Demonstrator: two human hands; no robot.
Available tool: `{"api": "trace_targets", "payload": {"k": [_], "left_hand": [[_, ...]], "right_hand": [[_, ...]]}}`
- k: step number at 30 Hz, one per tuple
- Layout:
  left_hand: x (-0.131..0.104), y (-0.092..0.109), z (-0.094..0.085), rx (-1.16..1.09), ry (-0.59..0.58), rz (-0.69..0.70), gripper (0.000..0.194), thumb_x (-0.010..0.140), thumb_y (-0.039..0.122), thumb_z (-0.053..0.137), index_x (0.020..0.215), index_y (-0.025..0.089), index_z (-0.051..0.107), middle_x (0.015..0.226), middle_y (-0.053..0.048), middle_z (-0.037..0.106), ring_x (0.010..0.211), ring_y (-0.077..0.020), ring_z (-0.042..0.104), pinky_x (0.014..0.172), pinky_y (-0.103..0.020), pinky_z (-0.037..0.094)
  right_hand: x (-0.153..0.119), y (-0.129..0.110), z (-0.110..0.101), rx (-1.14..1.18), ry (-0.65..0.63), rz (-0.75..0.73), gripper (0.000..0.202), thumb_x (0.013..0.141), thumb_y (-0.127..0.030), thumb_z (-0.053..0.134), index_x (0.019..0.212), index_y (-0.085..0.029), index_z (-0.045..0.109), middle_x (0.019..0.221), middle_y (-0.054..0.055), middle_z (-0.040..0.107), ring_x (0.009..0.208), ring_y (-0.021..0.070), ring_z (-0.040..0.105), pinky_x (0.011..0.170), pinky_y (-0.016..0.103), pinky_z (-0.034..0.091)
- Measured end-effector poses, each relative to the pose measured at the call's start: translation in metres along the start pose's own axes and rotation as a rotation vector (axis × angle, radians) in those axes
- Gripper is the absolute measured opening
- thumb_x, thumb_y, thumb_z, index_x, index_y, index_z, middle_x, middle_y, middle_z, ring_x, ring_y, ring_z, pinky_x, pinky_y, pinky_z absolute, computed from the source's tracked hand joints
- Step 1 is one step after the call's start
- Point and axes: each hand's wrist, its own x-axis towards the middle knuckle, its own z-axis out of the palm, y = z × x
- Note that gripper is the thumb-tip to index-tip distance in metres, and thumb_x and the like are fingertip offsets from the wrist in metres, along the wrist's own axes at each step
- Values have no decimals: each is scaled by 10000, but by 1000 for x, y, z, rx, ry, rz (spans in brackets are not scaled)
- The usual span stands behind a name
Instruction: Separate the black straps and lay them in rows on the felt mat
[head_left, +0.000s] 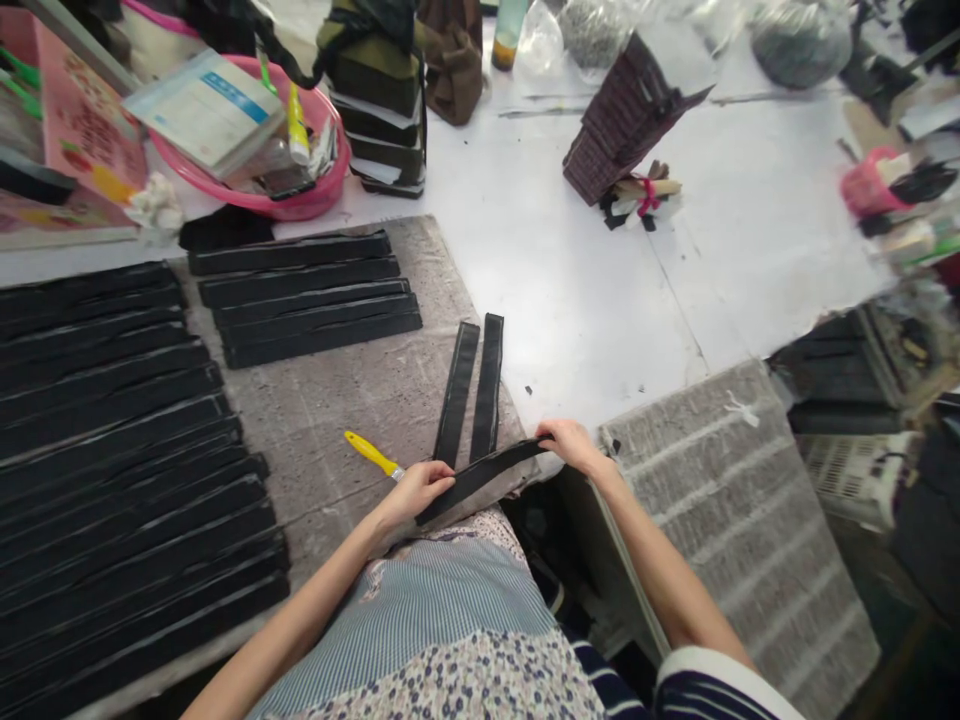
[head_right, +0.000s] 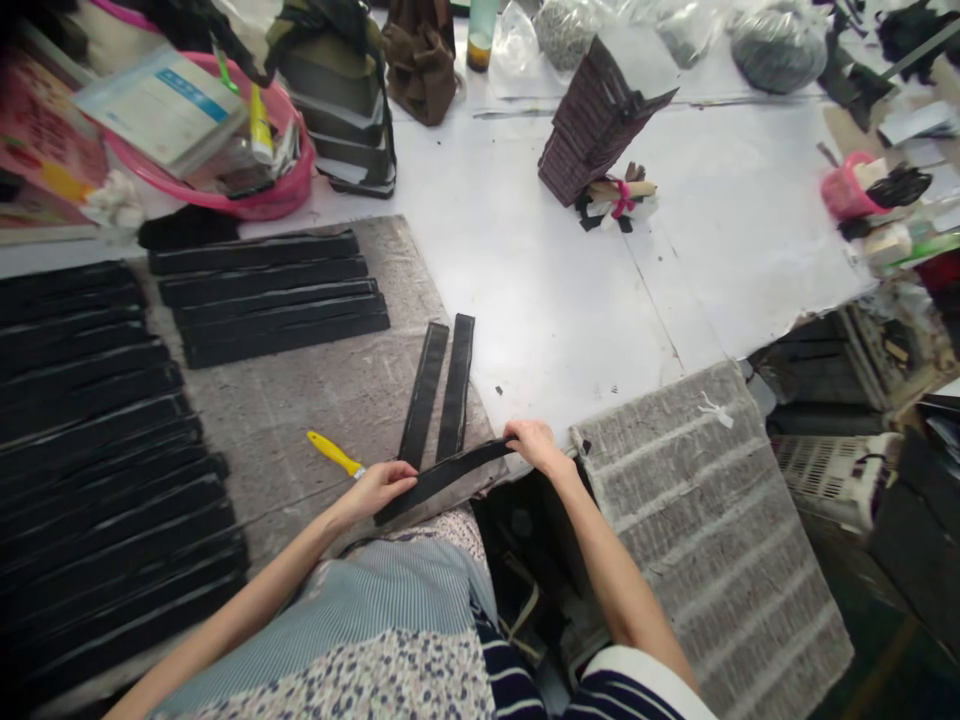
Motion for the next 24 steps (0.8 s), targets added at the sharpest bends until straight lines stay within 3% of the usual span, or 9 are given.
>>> {"api": "trace_targets", "payload": {"k": [6,10,13,16,19,24], "left_hand": [[-11,1,-9,-196,31,-68,342,676,439,660,835,137,661,732,-32,684,646,-165,583,578,-233,402],[-20,5,-17,-271,62,-103,369,698,445,668,888,129,651,765,-32,694,651,-151,595,577,-219,399],[-26,7,-34,-271,118,-87,347,694,421,687,870,124,654,747,-33,693,638,-144,595,584,-218,405],[-30,7,-65,-229,250,-30,326,678,398,704,840,118,664,726,-38,688,635,-147,598,597,-227,415],[-36,7,-109,-164,435,18,326,671,396,711,836,118,669,726,-44,689,647,-159,609,602,-236,425],[-51,6,-184,-19,767,107,321,663,385,713,869,142,676,851,-65,710,817,-210,645,747,-297,481]], "right_hand": [[9,16,-11,232,-20,35,85,712,-190,650,778,-168,700,723,1,699,691,171,618,652,250,442],[14,11,-16,413,19,49,211,718,-309,635,837,-142,681,755,22,700,713,182,626,680,278,475],[21,2,-18,654,57,100,300,666,-364,686,863,-138,667,737,21,685,698,182,616,676,291,473],[38,-18,-14,802,64,148,397,625,-407,729,910,-141,654,724,19,669,669,179,610,626,290,479],[66,-50,-6,916,51,164,447,618,-454,737,937,-158,637,758,32,671,687,195,628,600,307,513],[120,-117,4,961,55,8,417,663,-462,704,961,-180,625,790,28,658,742,204,633,610,320,549]]}}
